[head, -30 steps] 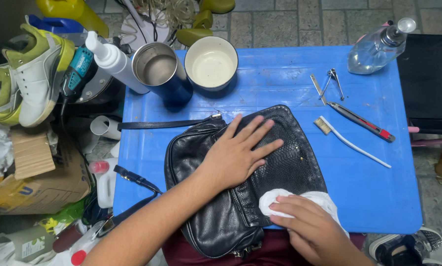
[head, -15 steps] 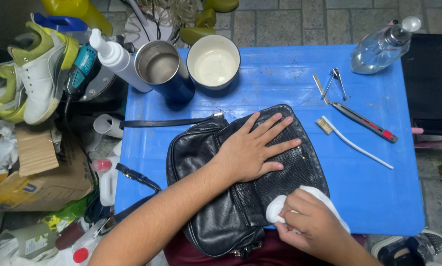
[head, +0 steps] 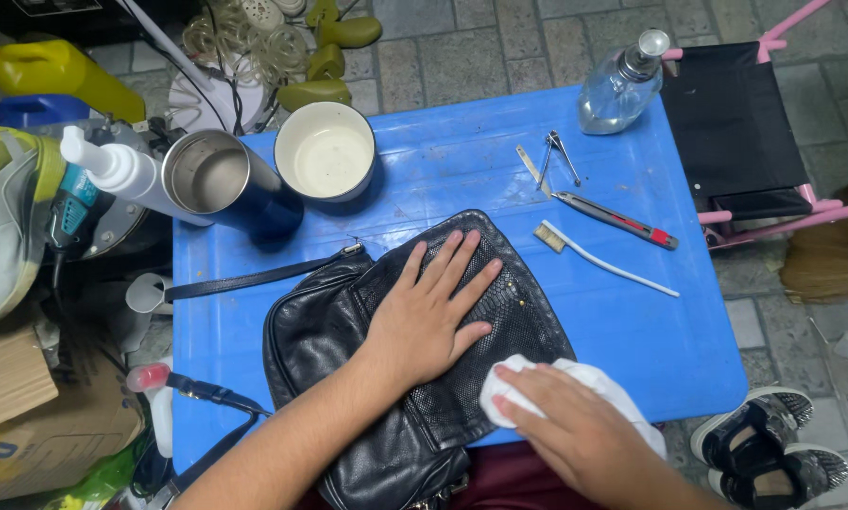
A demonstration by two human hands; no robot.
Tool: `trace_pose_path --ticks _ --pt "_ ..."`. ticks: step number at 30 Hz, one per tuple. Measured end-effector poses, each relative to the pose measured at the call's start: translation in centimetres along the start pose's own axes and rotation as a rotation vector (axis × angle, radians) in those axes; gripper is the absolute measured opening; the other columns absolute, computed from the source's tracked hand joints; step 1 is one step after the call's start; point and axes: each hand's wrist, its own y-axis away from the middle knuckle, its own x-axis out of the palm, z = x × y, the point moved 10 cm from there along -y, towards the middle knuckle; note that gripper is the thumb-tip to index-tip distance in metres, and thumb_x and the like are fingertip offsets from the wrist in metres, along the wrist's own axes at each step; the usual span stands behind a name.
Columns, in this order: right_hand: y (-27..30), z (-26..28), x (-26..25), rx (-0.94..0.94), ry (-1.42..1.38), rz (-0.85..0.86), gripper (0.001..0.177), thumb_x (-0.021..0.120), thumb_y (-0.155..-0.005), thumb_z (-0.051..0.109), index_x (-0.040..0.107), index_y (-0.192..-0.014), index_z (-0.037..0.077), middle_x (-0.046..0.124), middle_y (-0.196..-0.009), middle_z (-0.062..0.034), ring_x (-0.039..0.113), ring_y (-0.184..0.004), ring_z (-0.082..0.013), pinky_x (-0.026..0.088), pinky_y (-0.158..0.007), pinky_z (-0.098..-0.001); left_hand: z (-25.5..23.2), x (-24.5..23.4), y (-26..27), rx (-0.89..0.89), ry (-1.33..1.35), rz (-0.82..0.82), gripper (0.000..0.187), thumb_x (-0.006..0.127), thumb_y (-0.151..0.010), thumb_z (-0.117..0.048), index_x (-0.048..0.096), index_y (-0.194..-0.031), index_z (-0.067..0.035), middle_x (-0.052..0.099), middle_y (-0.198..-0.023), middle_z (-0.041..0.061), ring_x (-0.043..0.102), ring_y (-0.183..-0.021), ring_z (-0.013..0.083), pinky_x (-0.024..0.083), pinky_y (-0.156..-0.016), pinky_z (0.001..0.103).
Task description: The person cleans a black textured bag on a blue table using a white cloth and a small brush. They wipe the surface, apply a white cleaning paste with the brush, scrub the bag, and wipe off the residue.
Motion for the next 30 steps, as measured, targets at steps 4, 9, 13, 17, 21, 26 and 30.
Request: trace_pose_path --ticks 4,9,13,17,21,26,30 --pt "0.0 -1.5 -2.6 0.109 0.056 -0.092 0.046 0.069 -0.084 0.012 0.064 -0.129 0.008 0.056 -0.144 -0.0166 0.058 -0.13 -0.0372 0.047 -0.107 -0.0489 -2.2 0.5 3.0 -0.092 0.008 0.061 0.084 0.054 -0.093 -0.051 0.03 -0.156 -0.001 0.019 -0.164 0.026 0.015 -0.153 0.0395 0.011 -0.12 0.056" --pt "-2.6 -1.8 -2.2 0.172 0.167 -0.104 0.049 0.069 -0.083 0.014 0.06 -0.13 0.002 0.053 -0.145 -0.0216 0.055 -0.128 -0.0412 0.044 -0.106 -0.0488 -7.4 1.1 8.5 -0.122 0.163 0.125 0.099 0.059 -0.08 -0.055 0.032 -0.144 0.016 0.019 -0.154 0.039 0.014 -0.151 0.0516 0.011 -0.119 0.065" --pt "-6.1 -3.4 -1.3 0.151 0.296 -0.137 0.049 0.067 -0.085 0.013 0.056 -0.128 -0.006 0.051 -0.142 -0.0286 0.052 -0.129 -0.046 0.045 -0.105 -0.0492 -9.7 0.7 10.1 0.001 0.192 0.127 0.085 0.062 -0.089 -0.05 0.046 -0.146 0.011 0.036 -0.157 0.034 0.031 -0.151 0.0453 0.02 -0.119 0.062" --pt "-11.1 -4.2 1.5 0.1 0.206 -0.106 0.042 0.067 -0.089 0.012 0.057 -0.125 -0.006 0.054 -0.134 -0.0273 0.055 -0.122 -0.0444 0.048 -0.1 -0.048 -3.5 0.9 11.8 -0.271 0.58 0.378 0.056 0.06 -0.095 -0.049 0.064 -0.13 -0.005 0.054 -0.149 0.015 0.046 -0.142 0.0325 0.034 -0.121 0.048" --pt "-14.9 -2.2 3.1 0.074 0.045 -0.103 0.037 0.067 -0.092 0.014 0.059 -0.124 -0.003 0.056 -0.13 -0.0237 0.058 -0.119 -0.0423 0.05 -0.098 -0.0462 4.4 -5.7 10.5 -0.471 0.145 -0.092 0.072 0.068 -0.086 -0.046 0.051 -0.143 -0.005 0.041 -0.153 0.017 0.027 -0.151 0.0377 0.018 -0.122 0.058" --pt "-10.8 2.1 2.7 -0.101 -0.022 -0.014 0.042 0.068 -0.089 0.019 0.061 -0.125 -0.001 0.057 -0.132 -0.0234 0.056 -0.122 -0.044 0.046 -0.1 -0.0503 5.4 -6.2 10.6 -0.5 0.028 -0.202 0.092 0.065 -0.089 -0.052 0.031 -0.156 0.0 0.022 -0.167 0.021 0.015 -0.155 0.0397 0.013 -0.121 0.057" --pt "-7.8 0.6 2.1 -0.095 0.064 0.042 0.032 0.069 -0.085 0.023 0.064 -0.112 0.006 0.057 -0.131 -0.0185 0.054 -0.124 -0.0421 0.042 -0.107 -0.0554 5.6 -5.3 11.0 -0.494 0.034 -0.202 0.092 0.063 -0.088 -0.052 0.031 -0.154 0.003 0.023 -0.165 0.022 0.016 -0.154 0.0401 0.011 -0.12 0.058"
